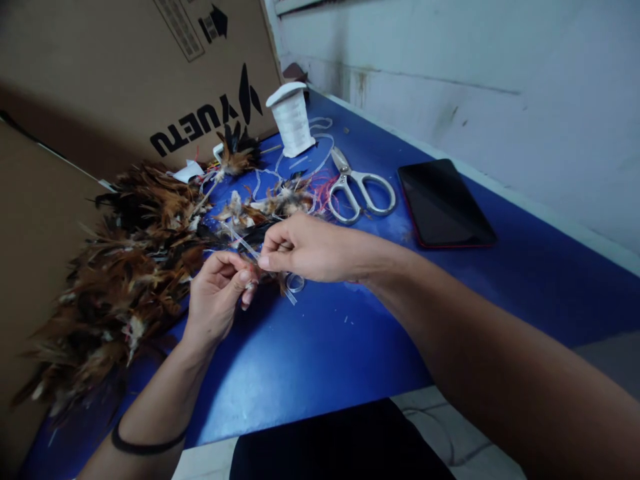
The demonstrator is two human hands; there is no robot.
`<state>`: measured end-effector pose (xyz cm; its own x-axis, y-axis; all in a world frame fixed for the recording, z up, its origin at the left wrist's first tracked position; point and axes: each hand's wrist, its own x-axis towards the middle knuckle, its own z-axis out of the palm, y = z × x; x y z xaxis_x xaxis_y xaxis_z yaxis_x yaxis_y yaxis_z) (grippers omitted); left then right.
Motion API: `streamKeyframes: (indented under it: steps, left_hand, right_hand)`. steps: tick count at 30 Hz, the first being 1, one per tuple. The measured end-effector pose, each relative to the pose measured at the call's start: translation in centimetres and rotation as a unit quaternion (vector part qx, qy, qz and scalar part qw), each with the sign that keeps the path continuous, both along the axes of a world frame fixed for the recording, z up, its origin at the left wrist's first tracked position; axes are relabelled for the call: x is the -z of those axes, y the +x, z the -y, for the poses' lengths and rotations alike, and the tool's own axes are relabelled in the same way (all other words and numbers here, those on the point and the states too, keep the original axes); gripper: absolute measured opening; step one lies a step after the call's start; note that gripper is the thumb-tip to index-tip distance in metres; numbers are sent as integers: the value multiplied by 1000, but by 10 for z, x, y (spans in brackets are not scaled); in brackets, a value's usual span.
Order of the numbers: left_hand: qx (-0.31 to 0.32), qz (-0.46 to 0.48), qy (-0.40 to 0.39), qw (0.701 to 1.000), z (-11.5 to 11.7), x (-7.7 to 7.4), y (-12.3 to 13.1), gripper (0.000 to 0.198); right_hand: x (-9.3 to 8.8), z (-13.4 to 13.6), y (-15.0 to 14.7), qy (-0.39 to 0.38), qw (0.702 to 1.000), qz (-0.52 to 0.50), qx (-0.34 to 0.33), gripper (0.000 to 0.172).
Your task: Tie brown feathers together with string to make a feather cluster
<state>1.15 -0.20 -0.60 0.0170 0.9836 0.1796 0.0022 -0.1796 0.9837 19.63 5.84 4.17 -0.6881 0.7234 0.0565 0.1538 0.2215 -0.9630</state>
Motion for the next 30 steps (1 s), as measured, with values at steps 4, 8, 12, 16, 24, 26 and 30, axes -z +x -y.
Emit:
streamKeyframes:
  steps: [4, 8, 12, 16, 24, 26, 30]
  left_hand:
    - [10, -16, -26, 999, 1, -2, 1, 18]
    - [10, -31, -42, 999, 3, -4, 2, 18]
    - [20, -63, -60, 996, 6, -7, 4, 17]
    - [47, -81, -76, 993, 8, -9, 4, 16]
    - [80, 11, -117, 990, 7, -6, 2, 15]
    - [76, 43, -121, 989, 6, -7, 1, 14]
    - [74, 85, -127, 986, 6, -9, 1, 15]
  right_hand:
    - [-3, 2, 1, 35, 999, 11, -7, 13]
    - [-3, 5, 0, 58, 998, 30, -5, 13]
    - [-1, 6, -1, 78, 996, 48, -15, 9]
    - [1, 6, -3, 102, 992, 72, -8, 6]
    - [5, 7, -10, 120, 992, 34, 25, 7]
    - [5, 5, -7, 140, 990, 5, 13, 14]
    - [3, 3, -2, 237, 971, 23, 2, 20]
